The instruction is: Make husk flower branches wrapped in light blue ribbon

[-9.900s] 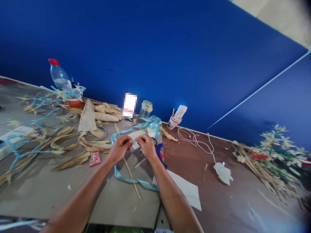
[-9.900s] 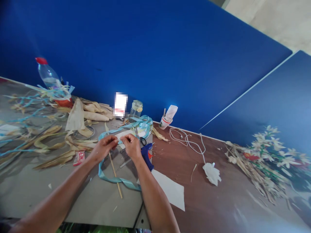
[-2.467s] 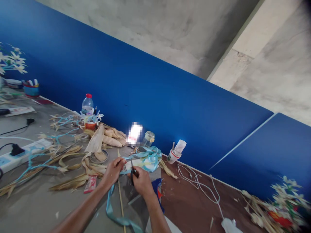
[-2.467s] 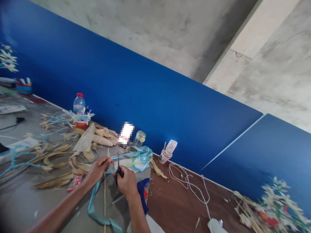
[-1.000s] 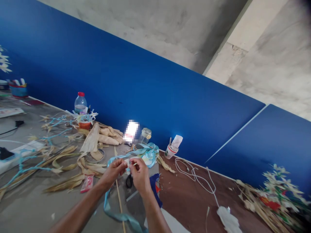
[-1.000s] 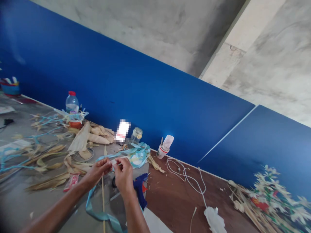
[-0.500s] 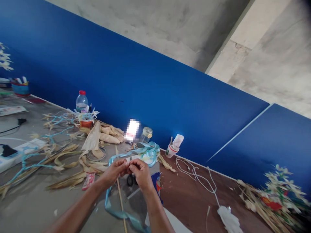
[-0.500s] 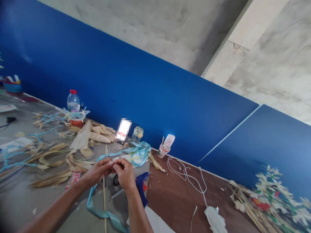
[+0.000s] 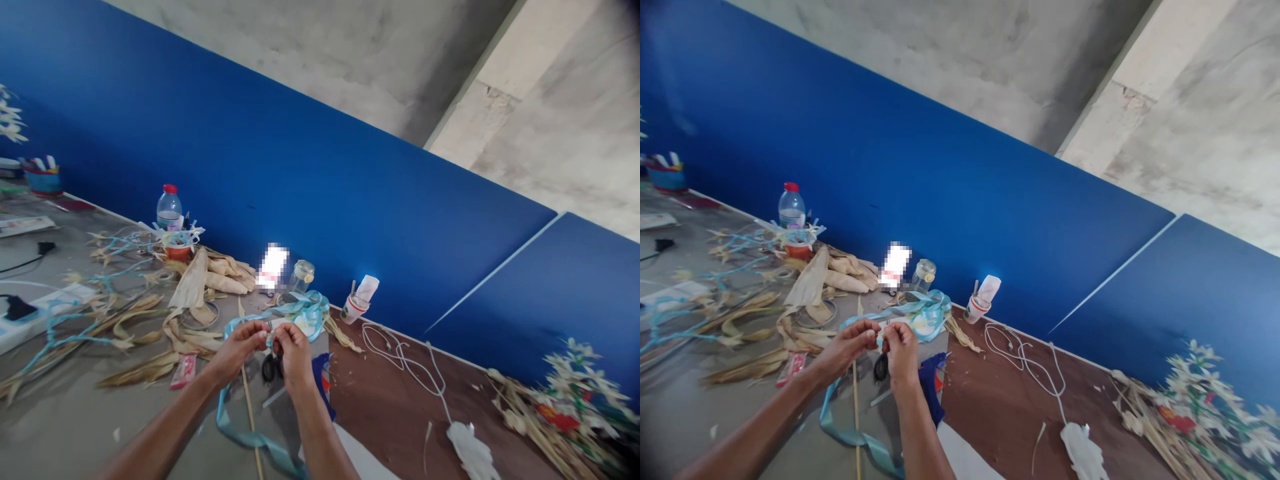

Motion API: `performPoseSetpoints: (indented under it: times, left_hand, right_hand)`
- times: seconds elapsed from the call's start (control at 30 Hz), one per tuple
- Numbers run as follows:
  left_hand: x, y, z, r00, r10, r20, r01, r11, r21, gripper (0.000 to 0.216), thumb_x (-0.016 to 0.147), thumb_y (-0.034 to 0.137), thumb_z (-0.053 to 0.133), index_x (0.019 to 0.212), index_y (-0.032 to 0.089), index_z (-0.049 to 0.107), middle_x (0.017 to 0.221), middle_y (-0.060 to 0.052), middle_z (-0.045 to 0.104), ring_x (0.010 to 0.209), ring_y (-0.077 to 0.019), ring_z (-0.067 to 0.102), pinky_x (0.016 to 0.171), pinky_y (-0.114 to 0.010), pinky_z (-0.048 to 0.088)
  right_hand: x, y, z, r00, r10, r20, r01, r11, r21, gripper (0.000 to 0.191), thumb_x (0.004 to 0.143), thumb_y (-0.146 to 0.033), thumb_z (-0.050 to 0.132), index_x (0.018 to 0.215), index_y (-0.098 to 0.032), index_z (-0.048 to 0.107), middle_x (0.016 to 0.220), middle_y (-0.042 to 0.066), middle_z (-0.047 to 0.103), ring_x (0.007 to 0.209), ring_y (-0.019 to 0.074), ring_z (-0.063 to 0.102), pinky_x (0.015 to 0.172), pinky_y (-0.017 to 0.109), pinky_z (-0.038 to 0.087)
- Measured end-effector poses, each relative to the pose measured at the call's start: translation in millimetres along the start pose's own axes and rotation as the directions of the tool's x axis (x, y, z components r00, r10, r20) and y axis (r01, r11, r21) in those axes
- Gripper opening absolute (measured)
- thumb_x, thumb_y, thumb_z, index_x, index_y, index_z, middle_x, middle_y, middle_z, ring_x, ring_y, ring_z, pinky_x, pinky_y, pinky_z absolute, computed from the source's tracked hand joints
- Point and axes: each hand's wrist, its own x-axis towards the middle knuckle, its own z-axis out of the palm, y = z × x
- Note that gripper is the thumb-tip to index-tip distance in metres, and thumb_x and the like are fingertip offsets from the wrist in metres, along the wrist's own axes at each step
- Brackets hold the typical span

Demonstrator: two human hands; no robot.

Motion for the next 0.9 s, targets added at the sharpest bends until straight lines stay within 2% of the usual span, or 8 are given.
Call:
performPoseSetpoints:
  times: [0.13, 0.27, 0.4, 0.5, 0.57, 0.63, 0.77, 0.9]
  left_hand:
    - [1.1, 2.3, 4.2, 0.999, 0.026, -0.038, -0.022, 0.995, 0.099, 0.029, 0.062, 0.040, 0.069, 0.075, 0.016, 0.058, 0.063, 0.001, 0.057, 0.059, -0.0116, 0.050, 0.060, -0.025, 0.040]
    - [4.6, -2.5, 2.2, 0.996, 0.069, -0.063, -0.055, 0.978, 0.199, 0.025, 0.066, 0.040, 0.064, 0.067, 0.016, 0.057, 0.056, 0.002, 0.054, 0.055, -0.0112, 0.047, 0.056, -0.025, 0.038]
    - [6.8, -4.5, -1.7, 0.987, 0.076, -0.141, -0.042, 0.971, 0.236, 0.026, 0.065, 0.042, 0.063, 0.066, 0.016, 0.056, 0.056, 0.003, 0.051, 0.053, -0.0108, 0.045, 0.055, -0.024, 0.037]
    - [7.2, -4.3, -3.0, 0.988, 0.064, -0.138, -0.030, 0.972, 0.233, 0.029, 0.065, 0.044, 0.062, 0.066, 0.016, 0.055, 0.056, 0.003, 0.050, 0.053, -0.0109, 0.044, 0.055, -0.024, 0.036]
    - [7.4, -5.1, -3.6, 0.990, 0.066, -0.124, -0.034, 0.970, 0.241, 0.029, 0.065, 0.044, 0.062, 0.065, 0.016, 0.055, 0.056, 0.003, 0.049, 0.054, -0.0111, 0.044, 0.055, -0.025, 0.036]
    - [7.9, -6.9, -4.5, 0.991, 0.070, -0.110, -0.040, 0.967, 0.250, 0.028, 0.066, 0.043, 0.062, 0.066, 0.016, 0.056, 0.056, 0.003, 0.049, 0.054, -0.0112, 0.044, 0.055, -0.025, 0.036]
    - [9.2, -10.7, -6.3, 0.994, 0.075, -0.079, -0.052, 0.962, 0.267, 0.026, 0.067, 0.041, 0.062, 0.066, 0.016, 0.056, 0.057, 0.003, 0.049, 0.054, -0.0107, 0.043, 0.055, -0.024, 0.036]
    - [8.4, -10.2, -5.6, 0.995, 0.076, -0.063, -0.056, 0.961, 0.272, 0.027, 0.068, 0.042, 0.063, 0.066, 0.015, 0.057, 0.057, 0.003, 0.049, 0.054, -0.0103, 0.044, 0.055, -0.023, 0.036]
  right_hand:
    - [-1.4, 6.6, 5.3, 0.999, 0.011, -0.045, -0.011, 1.000, 0.017, 0.022, 0.071, -0.038, 0.055, 0.063, -0.018, 0.051, 0.050, -0.005, 0.042, 0.047, 0.0084, 0.037, 0.046, 0.021, 0.032]
    - [-2.4, 8.6, 5.8, 0.999, 0.033, -0.019, -0.033, 0.999, 0.029, 0.021, 0.072, -0.037, 0.056, 0.067, -0.018, 0.054, 0.052, -0.005, 0.045, 0.047, 0.0086, 0.040, 0.047, 0.021, 0.034]
    - [2.0, 4.6, -1.4, 0.999, -0.008, -0.041, 0.010, 0.998, 0.055, 0.023, 0.073, -0.035, 0.057, 0.086, -0.016, 0.058, 0.066, -0.003, 0.053, 0.051, 0.0078, 0.045, 0.052, 0.021, 0.039]
    - [5.1, 1.5, -6.4, 0.998, -0.059, -0.002, 0.059, 0.998, 0.000, 0.029, 0.073, -0.034, 0.058, 0.095, -0.016, 0.059, 0.077, 0.000, 0.056, 0.055, 0.0079, 0.048, 0.056, 0.022, 0.043]
    - [4.8, 0.1, -7.1, 0.996, -0.075, 0.051, 0.079, 0.995, -0.062, 0.029, 0.072, -0.032, 0.058, 0.097, -0.016, 0.059, 0.077, 0.000, 0.056, 0.057, 0.0088, 0.050, 0.058, 0.022, 0.044]
    - [2.8, -1.4, -6.2, 0.992, -0.095, 0.084, 0.107, 0.983, -0.147, 0.026, 0.072, -0.029, 0.057, 0.094, -0.015, 0.059, 0.076, 0.000, 0.058, 0.059, 0.0099, 0.051, 0.059, 0.022, 0.045]
    - [-1.6, -5.3, -4.5, 0.989, -0.121, 0.086, 0.142, 0.935, -0.326, 0.014, 0.074, -0.027, 0.052, 0.077, -0.015, 0.061, 0.064, -0.001, 0.057, 0.057, 0.0110, 0.050, 0.056, 0.022, 0.041]
    - [-1.5, -6.7, -5.9, 0.994, -0.075, 0.083, 0.101, 0.925, -0.368, 0.015, 0.074, -0.027, 0.050, 0.068, -0.016, 0.058, 0.055, -0.003, 0.051, 0.051, 0.0106, 0.046, 0.052, 0.022, 0.037]
